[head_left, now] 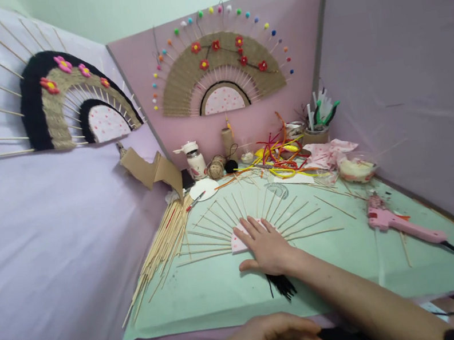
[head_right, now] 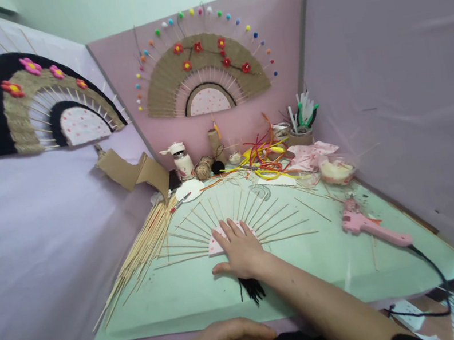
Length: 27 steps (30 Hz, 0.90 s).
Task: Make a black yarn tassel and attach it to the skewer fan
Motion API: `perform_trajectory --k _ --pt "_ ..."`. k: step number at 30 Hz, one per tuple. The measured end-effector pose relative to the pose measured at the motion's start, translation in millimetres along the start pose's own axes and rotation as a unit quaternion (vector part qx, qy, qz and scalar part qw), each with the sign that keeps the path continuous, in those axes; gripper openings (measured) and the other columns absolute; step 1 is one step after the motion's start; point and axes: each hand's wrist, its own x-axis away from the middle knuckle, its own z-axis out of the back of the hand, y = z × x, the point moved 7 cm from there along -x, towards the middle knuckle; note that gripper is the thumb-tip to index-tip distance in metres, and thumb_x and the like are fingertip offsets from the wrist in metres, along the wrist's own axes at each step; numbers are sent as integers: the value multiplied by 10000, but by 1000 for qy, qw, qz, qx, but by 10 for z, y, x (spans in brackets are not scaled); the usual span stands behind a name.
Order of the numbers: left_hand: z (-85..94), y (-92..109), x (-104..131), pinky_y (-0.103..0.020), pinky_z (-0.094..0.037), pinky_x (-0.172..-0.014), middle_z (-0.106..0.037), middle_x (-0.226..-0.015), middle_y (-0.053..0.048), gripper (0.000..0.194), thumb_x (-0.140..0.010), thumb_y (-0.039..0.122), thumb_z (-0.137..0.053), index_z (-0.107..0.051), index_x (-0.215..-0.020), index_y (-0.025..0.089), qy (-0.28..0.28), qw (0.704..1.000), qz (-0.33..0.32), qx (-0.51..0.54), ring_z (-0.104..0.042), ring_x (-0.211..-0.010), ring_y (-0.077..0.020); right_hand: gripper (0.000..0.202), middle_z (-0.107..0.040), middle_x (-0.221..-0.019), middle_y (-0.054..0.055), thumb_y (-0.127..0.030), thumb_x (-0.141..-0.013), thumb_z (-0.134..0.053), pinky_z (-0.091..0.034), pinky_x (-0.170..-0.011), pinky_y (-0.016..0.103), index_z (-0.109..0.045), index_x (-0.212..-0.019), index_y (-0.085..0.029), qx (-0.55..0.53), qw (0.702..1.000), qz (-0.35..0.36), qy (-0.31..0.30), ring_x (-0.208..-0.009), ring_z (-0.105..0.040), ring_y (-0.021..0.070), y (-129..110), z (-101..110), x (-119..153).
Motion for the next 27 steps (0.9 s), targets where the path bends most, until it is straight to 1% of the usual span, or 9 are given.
perform_trajectory --k 7,13,15,18,20,21,23,25,27 --pt "-18 202 -28 -418 -447 -979 -671 -1211 -146 413 -835 380 -672 -648 -1211 212 7 1000 -14 -8 -655 -1094 -266 1013 -38 -1615 150 -762 -768 -479 -12 -1165 550 -173 -1546 -190 13 1000 -1 -19 -1488 26 328 -22 -13 9" --pt "33 399 29 -434 -436 -993 -679 -1194 -149 428 -828 375 -678 -646 -1222 209 7 998 -32 -46 -645 -1109 -279 940 -59 -1615 150 -737 -816 -430 -57 -1163 552 -195 -1542 -187 -48 996 9 -76 -1489 -11 319 -39 151 -8" --pt "112 495 32 -440 -435 -994 -669 -1210 -157 439 -833 373 -669 -638 -1236 201 5 997 -31 -68 -639 -1118 -285 874 -88 -1614 146 -699 -854 -406 -87 -1160 564 -225 -1534 -181 -62 997 11 -40 -1489 -57 316 4 367 -92" --pt "270 705 -60 -426 -456 -964 -664 -1204 -171 433 -840 343 -657 -632 -1238 175 16 995 -35 -88 -652 -1086 -282 744 -208 -1590 168 -579 -887 -476 -175 -1154 530 -360 -1480 -145 -25 995 11 93 -1465 -203 314 138 944 -320" --pt "430 852 -229 -398 -485 -914 -682 -1153 -176 415 -831 320 -662 -645 -1210 151 52 993 -41 -101 -677 -1020 -272 590 -481 -1451 174 -480 -899 -522 -333 -1091 420 -516 -1370 -125 1 989 25 146 -1345 -440 288 243 1363 -547" --pt "515 907 -348 -387 -499 -881 -688 -1132 -179 405 -828 304 -659 -649 -1198 138 68 990 -42 -120 -684 -990 -270 497 -606 -1327 156 -444 -910 -521 -412 -1011 371 -594 -1288 -131 24 989 20 146 -1222 -560 269 320 1549 -691" --pt "668 995 -635 -371 -520 -823 -701 -1093 -175 374 -853 283 -607 -650 -1186 118 90 976 -63 -189 -689 -950 -265 364 -723 -1105 116 -381 -907 -536 -474 -855 302 -695 -1120 -133 79 987 1 137 -981 -666 223 492 1900 -1010" --pt "847 1079 -894 -366 -520 -816 -724 -1004 -155 342 -881 261 -548 -652 -1165 102 153 933 -127 -300 -695 -879 -242 297 -748 -975 97 -315 -890 -555 -471 -780 270 -727 -1020 -111 101 986 -11 133 -858 -668 192 657 2195 -1345" --pt "977 1139 -1028 -375 -507 -854 -721 -1018 -140 293 -896 232 -512 -671 -1111 113 241 843 -217 -429 -676 -918 -239 253 -750 -885 92 -268 -850 -592 -460 -755 262 -742 -951 -92 128 983 -20 127 -807 -655 185 783 2377 -1687"
